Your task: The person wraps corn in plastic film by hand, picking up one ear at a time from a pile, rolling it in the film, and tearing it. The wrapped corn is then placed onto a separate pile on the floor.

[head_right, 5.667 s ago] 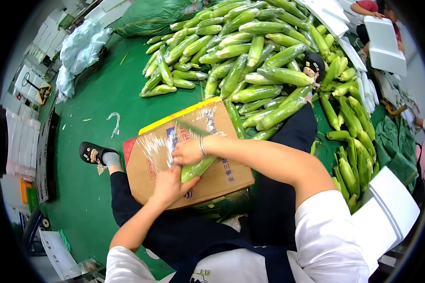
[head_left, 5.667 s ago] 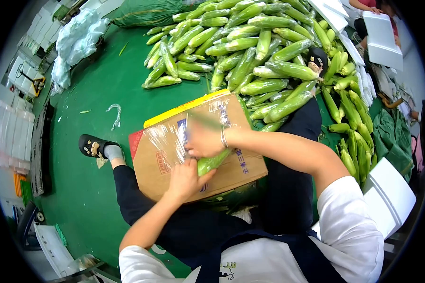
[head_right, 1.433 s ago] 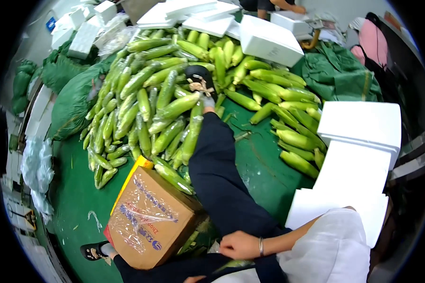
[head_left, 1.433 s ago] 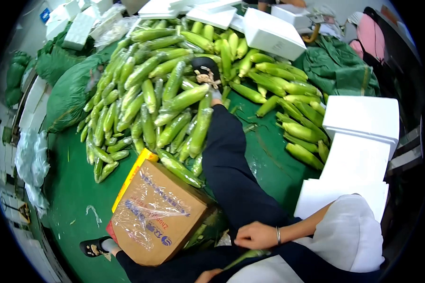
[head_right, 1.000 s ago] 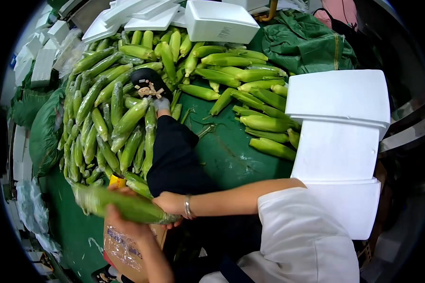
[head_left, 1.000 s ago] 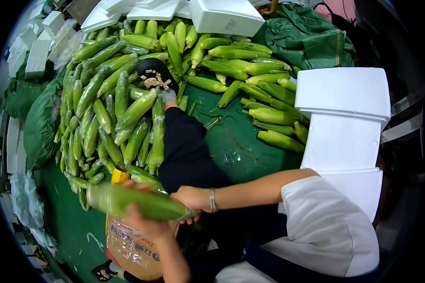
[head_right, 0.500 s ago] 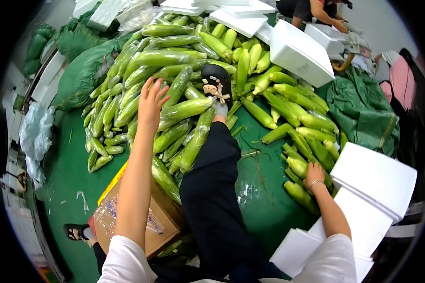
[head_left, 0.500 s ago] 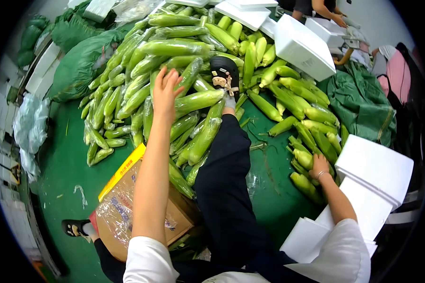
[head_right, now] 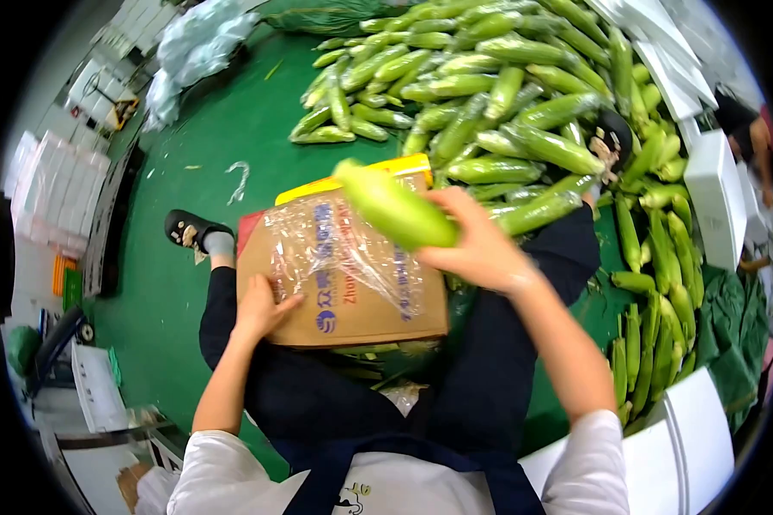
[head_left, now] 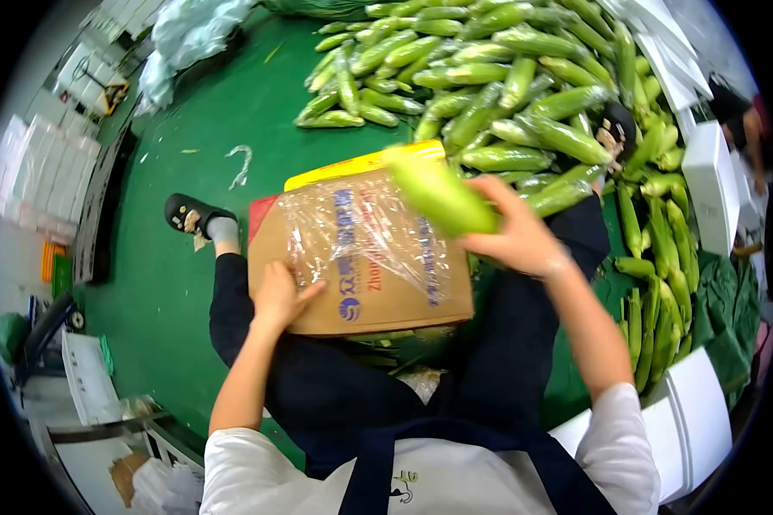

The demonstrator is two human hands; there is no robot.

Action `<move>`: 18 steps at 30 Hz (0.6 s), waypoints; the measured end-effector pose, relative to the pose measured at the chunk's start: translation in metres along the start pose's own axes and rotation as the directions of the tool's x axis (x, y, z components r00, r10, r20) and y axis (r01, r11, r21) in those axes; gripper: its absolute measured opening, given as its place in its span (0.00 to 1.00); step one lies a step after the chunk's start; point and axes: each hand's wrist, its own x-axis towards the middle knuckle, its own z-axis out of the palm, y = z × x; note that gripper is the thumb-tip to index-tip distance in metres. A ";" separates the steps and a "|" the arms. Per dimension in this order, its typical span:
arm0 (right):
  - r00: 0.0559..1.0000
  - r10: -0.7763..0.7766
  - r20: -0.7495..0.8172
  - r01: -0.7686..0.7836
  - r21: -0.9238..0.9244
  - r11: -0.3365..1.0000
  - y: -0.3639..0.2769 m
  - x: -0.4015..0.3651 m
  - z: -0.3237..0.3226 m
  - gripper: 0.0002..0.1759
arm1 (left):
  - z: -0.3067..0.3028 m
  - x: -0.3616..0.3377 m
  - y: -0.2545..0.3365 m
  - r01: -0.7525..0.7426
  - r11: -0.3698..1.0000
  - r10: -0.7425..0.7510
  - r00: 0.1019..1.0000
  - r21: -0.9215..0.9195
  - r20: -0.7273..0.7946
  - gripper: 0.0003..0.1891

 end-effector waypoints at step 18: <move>0.742 0.031 0.670 0.219 -0.286 0.933 -0.001 0.078 0.147 0.42 | -0.006 0.049 0.009 -0.166 0.510 0.292 0.956 -0.844 -0.012 0.17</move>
